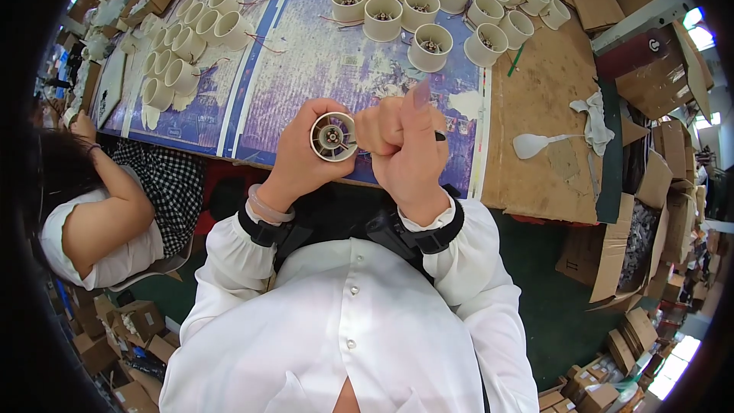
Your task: The person uses a tool to press components into a white plastic cylinder, applies glue from a bottle to the interior, and then uses a tool to tuck wires into the side of the housing before setting it down.
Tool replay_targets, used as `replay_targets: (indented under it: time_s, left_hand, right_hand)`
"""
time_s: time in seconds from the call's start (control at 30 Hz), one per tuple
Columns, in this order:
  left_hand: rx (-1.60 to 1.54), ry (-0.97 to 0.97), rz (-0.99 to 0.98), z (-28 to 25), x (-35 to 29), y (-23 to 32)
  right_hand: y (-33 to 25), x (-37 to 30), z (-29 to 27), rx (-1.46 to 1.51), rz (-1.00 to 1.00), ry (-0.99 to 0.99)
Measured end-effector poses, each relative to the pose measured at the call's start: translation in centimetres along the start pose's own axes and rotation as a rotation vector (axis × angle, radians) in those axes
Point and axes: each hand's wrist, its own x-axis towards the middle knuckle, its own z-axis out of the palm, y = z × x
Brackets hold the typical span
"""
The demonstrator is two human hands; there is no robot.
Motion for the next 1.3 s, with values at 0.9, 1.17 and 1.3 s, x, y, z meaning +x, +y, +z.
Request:
replay_targets:
  time_s: [0.9,1.17,1.3]
  left_hand:
    - [0.043,-0.016,0.035,-0.1,-0.1,0.1]
    - [0.001,0.017,0.013,0.1,-0.3,-0.2]
    - [0.023,0.006,0.016,0.1,-0.3,0.0]
  right_hand:
    - [1.3,-0.6,0.8,-0.217,0.015,-0.046]
    - [0.9,-1.0,0.0,-0.18,-0.036,-0.128]
    - [1.0,-0.9,-0.2,-0.147,-0.015,-0.104]
